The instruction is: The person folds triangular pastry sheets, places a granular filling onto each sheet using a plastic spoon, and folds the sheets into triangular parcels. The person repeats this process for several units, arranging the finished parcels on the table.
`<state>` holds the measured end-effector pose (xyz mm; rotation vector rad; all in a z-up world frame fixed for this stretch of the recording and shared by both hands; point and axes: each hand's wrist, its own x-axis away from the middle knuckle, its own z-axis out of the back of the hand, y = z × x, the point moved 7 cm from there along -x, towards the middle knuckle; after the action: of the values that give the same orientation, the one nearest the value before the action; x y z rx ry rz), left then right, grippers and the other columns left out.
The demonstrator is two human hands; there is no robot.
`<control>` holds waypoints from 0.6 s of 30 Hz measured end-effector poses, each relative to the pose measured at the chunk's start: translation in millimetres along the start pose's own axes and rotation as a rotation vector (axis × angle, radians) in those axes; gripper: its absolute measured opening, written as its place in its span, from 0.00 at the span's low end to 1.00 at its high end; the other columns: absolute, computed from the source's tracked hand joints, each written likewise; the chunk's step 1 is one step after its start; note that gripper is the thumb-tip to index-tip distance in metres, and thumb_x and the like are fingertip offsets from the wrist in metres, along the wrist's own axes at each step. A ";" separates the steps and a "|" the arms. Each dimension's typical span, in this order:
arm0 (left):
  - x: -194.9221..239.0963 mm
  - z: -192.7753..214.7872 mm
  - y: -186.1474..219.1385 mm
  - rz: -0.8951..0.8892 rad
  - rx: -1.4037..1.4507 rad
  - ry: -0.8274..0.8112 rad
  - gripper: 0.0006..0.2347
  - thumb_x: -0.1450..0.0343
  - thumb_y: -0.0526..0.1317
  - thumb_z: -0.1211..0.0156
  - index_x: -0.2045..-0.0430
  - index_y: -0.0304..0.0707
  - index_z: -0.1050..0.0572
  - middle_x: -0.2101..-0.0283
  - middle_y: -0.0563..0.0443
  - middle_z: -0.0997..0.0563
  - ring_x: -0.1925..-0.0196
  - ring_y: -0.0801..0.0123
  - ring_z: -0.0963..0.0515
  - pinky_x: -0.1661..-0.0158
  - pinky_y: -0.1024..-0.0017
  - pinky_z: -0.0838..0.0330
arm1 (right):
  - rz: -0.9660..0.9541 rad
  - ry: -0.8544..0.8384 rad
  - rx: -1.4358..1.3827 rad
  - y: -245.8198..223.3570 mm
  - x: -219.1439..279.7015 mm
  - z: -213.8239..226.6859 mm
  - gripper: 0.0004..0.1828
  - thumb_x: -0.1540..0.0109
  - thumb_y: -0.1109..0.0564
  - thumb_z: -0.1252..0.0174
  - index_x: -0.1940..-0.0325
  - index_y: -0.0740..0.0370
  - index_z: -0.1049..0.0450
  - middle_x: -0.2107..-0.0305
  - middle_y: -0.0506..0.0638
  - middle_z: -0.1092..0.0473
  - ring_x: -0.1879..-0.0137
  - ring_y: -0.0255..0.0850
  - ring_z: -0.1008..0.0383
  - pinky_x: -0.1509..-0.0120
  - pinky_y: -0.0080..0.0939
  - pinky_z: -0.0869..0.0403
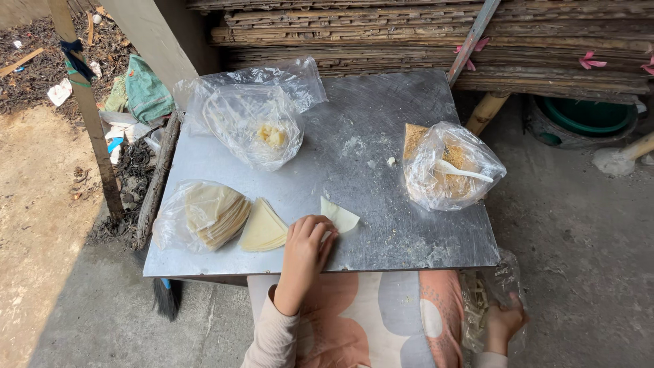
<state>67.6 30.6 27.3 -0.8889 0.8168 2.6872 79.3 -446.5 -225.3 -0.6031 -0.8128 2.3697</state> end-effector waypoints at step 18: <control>-1.6 -18.9 26.1 -0.075 0.342 -0.177 0.11 0.32 0.39 0.34 0.58 0.37 0.21 0.51 0.43 0.22 0.48 0.51 0.23 0.49 0.60 0.29 | 0.757 -0.301 -0.192 -311.9 -77.5 41.3 0.10 0.32 0.58 0.41 0.45 0.55 0.22 0.60 0.53 0.26 0.60 0.47 0.23 0.55 0.43 0.26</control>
<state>69.2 -1.6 27.2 -0.5808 1.1289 2.4152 224.6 -305.9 28.0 -0.7356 -1.0930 3.1485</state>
